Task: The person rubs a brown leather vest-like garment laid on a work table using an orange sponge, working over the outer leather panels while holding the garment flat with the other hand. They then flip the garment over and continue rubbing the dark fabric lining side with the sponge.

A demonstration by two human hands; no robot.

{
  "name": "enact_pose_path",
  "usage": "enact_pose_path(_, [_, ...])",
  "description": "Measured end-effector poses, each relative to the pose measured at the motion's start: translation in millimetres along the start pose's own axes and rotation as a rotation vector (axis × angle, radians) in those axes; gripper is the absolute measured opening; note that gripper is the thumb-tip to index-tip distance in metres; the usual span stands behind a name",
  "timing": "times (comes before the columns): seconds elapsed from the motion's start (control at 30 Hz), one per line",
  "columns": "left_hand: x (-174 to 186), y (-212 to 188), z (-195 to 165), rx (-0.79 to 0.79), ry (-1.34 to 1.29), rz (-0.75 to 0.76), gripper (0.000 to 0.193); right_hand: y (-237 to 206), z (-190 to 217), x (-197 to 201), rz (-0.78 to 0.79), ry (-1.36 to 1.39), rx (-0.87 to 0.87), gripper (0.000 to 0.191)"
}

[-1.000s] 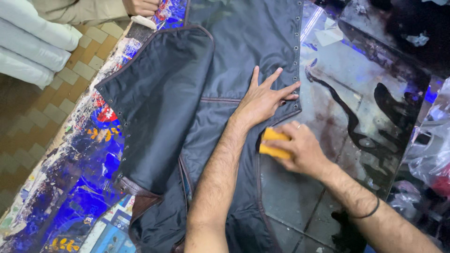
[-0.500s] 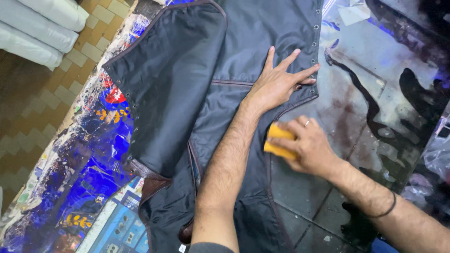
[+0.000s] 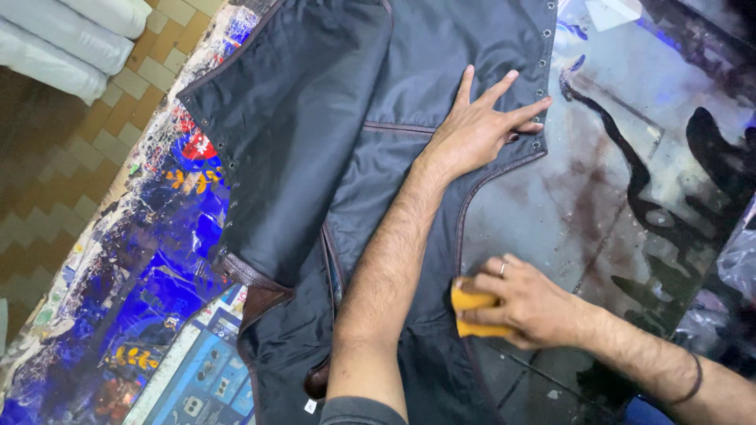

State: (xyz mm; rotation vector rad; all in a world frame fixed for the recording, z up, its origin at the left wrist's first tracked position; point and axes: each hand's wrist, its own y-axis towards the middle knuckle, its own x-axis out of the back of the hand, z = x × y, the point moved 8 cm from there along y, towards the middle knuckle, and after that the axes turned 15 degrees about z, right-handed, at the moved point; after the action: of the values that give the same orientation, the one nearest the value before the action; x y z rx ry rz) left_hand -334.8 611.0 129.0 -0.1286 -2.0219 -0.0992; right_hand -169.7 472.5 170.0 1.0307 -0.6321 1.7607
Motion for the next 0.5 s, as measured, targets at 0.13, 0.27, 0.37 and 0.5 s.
enact_pose_path(0.13, [0,0,-2,-0.012,-0.001,-0.001,0.063,-5,-18,4,-0.050,-0.100,-0.028,0.061])
enact_pose_path(0.27, [4,0,-2,-0.022,-0.011,-0.003,0.062,-25,-69,37,-0.483,-0.228,-0.559,0.051])
enact_pose_path(0.37, [6,0,-3,-0.022,0.010,0.003,0.064,-27,-67,39,-0.624,-0.217,-0.625,0.047])
enact_pose_path(0.5, [7,0,-5,-0.035,-0.028,0.000,0.064,-24,-73,36,-0.560,-0.287,-0.633,0.047])
